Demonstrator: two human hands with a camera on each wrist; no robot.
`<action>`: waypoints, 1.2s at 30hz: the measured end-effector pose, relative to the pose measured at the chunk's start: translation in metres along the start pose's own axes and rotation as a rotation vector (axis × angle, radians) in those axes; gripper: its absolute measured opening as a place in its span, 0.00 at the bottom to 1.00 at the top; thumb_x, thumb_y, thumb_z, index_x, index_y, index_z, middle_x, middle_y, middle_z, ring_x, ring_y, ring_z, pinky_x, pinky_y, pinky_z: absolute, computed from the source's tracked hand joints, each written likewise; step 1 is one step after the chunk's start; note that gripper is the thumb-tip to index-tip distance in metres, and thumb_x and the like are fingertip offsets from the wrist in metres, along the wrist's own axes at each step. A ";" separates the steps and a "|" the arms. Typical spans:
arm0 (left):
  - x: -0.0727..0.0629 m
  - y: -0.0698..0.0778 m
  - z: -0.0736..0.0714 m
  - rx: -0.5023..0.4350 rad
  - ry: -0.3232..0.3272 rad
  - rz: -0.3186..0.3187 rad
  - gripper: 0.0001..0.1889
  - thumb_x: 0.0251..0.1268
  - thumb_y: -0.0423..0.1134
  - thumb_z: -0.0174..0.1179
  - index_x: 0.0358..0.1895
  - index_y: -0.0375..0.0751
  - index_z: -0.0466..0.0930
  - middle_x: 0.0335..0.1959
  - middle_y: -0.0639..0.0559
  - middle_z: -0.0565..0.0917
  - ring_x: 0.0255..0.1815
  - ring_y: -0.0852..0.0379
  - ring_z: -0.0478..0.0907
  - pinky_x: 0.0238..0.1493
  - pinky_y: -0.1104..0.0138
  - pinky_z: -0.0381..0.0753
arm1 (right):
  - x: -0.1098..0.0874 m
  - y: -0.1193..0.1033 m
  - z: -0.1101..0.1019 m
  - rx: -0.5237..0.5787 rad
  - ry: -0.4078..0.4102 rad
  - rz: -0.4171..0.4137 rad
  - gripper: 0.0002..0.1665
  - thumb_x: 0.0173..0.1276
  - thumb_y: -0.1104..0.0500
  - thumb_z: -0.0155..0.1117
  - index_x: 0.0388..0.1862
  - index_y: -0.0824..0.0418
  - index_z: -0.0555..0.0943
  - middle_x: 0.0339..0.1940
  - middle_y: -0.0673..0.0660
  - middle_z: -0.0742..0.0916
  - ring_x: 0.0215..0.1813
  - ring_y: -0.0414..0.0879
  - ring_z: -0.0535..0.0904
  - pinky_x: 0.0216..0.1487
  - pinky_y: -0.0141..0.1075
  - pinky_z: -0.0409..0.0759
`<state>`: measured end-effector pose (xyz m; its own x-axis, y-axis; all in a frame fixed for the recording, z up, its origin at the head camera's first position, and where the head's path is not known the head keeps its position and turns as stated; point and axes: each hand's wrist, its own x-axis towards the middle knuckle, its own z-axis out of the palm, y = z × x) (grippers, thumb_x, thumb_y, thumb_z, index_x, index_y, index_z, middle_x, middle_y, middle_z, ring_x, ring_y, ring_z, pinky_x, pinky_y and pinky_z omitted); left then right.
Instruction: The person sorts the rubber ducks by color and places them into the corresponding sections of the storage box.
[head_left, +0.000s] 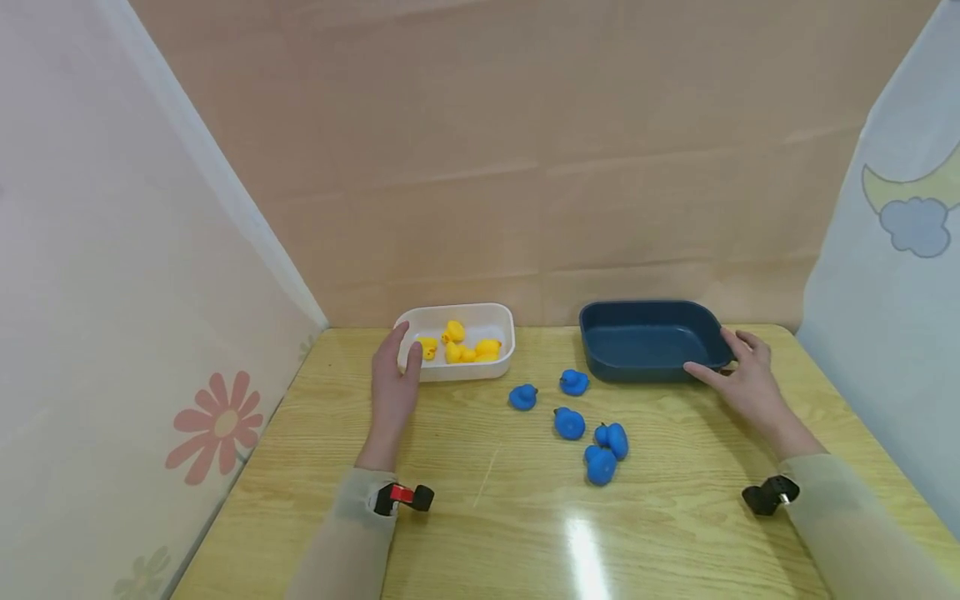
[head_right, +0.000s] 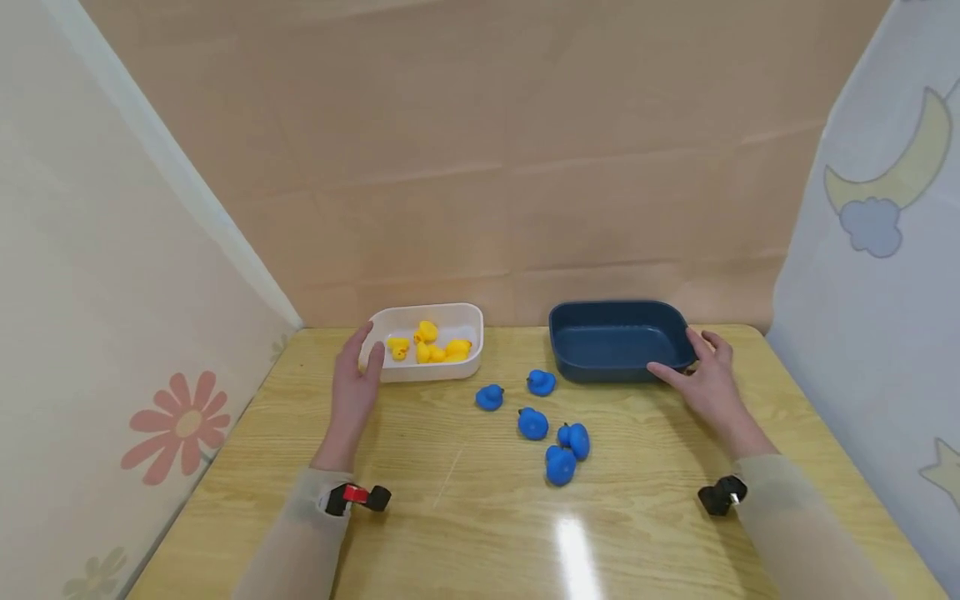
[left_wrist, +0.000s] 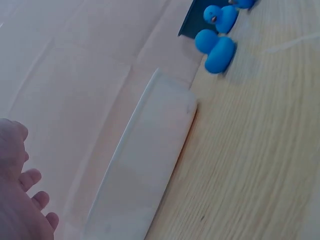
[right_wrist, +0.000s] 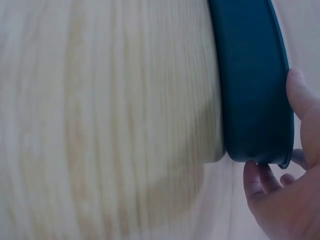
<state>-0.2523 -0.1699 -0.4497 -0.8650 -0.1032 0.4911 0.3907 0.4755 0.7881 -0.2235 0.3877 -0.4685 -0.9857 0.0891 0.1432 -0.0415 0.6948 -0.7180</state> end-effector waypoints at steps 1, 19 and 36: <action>-0.001 0.003 0.002 -0.002 -0.007 0.022 0.26 0.89 0.40 0.58 0.81 0.33 0.72 0.80 0.37 0.74 0.83 0.34 0.65 0.83 0.39 0.62 | 0.000 0.000 0.001 0.002 -0.003 -0.003 0.64 0.82 0.42 0.70 0.91 0.71 0.39 0.88 0.80 0.39 0.73 0.87 0.62 0.66 0.79 0.68; -0.037 0.040 0.034 0.020 -0.237 0.160 0.26 0.87 0.36 0.61 0.81 0.36 0.72 0.79 0.39 0.75 0.73 0.35 0.74 0.69 0.40 0.79 | 0.004 -0.002 0.017 0.158 -0.112 0.073 0.70 0.81 0.34 0.67 0.92 0.58 0.28 0.90 0.77 0.38 0.87 0.81 0.35 0.78 0.82 0.46; -0.052 0.032 0.057 0.093 -0.506 0.144 0.29 0.86 0.38 0.64 0.82 0.35 0.71 0.80 0.39 0.75 0.69 0.34 0.80 0.69 0.44 0.82 | 0.009 -0.021 0.051 0.308 -0.132 0.099 0.65 0.85 0.36 0.62 0.92 0.52 0.25 0.91 0.72 0.36 0.87 0.81 0.43 0.82 0.75 0.47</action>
<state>-0.2125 -0.0999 -0.4716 -0.8573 0.3922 0.3336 0.5072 0.5319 0.6781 -0.2401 0.3376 -0.4865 -0.9992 0.0386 -0.0123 0.0280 0.4378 -0.8986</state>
